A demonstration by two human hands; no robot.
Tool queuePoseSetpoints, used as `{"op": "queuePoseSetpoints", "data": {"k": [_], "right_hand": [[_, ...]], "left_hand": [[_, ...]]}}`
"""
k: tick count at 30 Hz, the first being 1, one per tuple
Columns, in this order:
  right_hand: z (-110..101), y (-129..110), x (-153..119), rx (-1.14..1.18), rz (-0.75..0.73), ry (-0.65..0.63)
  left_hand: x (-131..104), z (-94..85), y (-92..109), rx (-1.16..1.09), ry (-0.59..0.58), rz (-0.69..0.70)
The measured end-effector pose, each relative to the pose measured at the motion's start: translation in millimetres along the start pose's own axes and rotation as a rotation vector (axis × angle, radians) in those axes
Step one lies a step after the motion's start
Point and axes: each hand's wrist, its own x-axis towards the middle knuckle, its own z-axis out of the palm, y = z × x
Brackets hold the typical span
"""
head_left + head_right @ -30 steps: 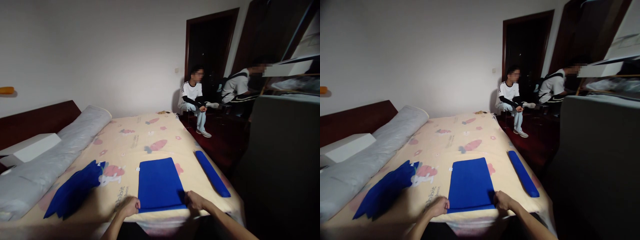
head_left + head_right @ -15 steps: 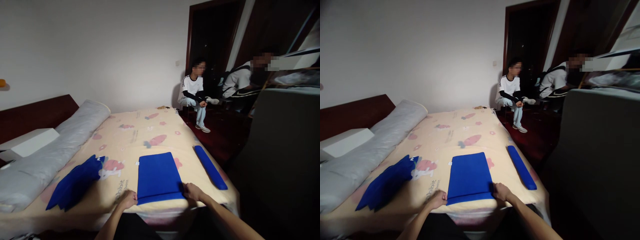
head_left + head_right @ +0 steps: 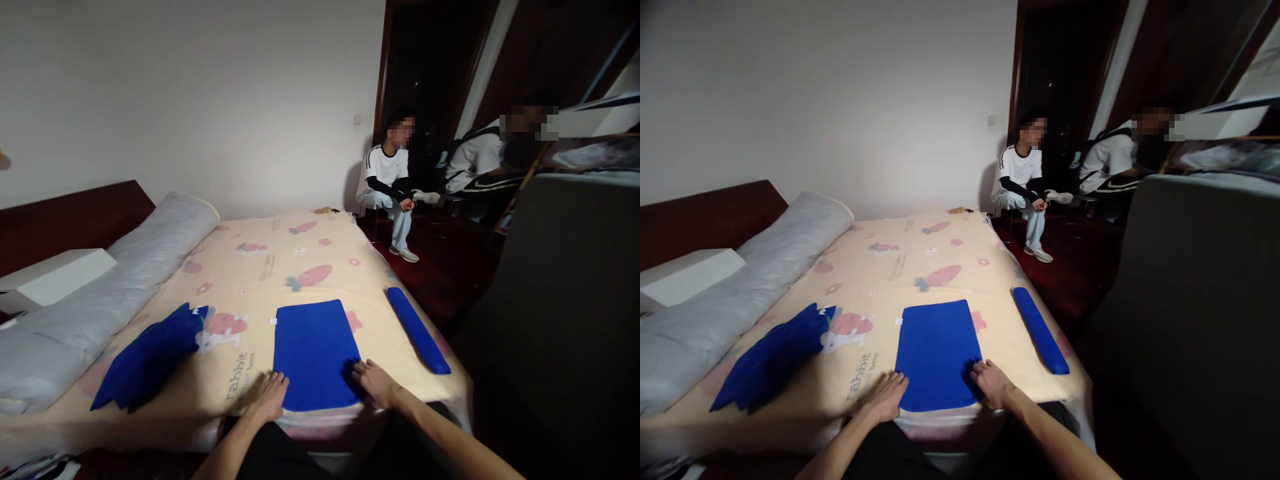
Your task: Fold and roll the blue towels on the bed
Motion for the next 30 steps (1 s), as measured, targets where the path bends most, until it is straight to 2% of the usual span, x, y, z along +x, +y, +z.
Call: {"op": "queuePoseSetpoints", "data": {"k": [3,7,10,12,16,21,25,30], "right_hand": [[16.9,-21.7,9.2,-0.113,-0.058,-0.025],[44.2,-50.3,16.7,-0.153,-0.088,0.139],[48.4,-59.1,15.9,-0.128,-0.105,0.182],[41.2,-57.5,13.9,-0.062,-0.074,0.136],[20.7,-43.4,12.3,0.128,0.101,0.077],[13.0,-21.7,11.6,0.165,0.242,0.074],[15.7,-10.2,10.2,0.139,0.340,0.055],[20.1,-7.2,12.3,0.034,0.363,0.070]], "left_hand": [[3.2,13.9,15.4,0.006,-0.028,0.055],[4.0,24.0,34.4,-0.009,-0.018,0.115],[3.4,20.0,40.5,-0.042,0.023,0.142],[3.6,13.5,37.2,-0.076,0.041,0.155],[5.3,1.6,16.2,-0.150,0.048,0.114],[3.5,-2.2,-7.5,-0.186,0.054,0.012],[1.0,-0.4,-10.5,-0.149,0.127,-0.028],[6.2,9.3,-5.8,-0.033,0.145,-0.040]]}}
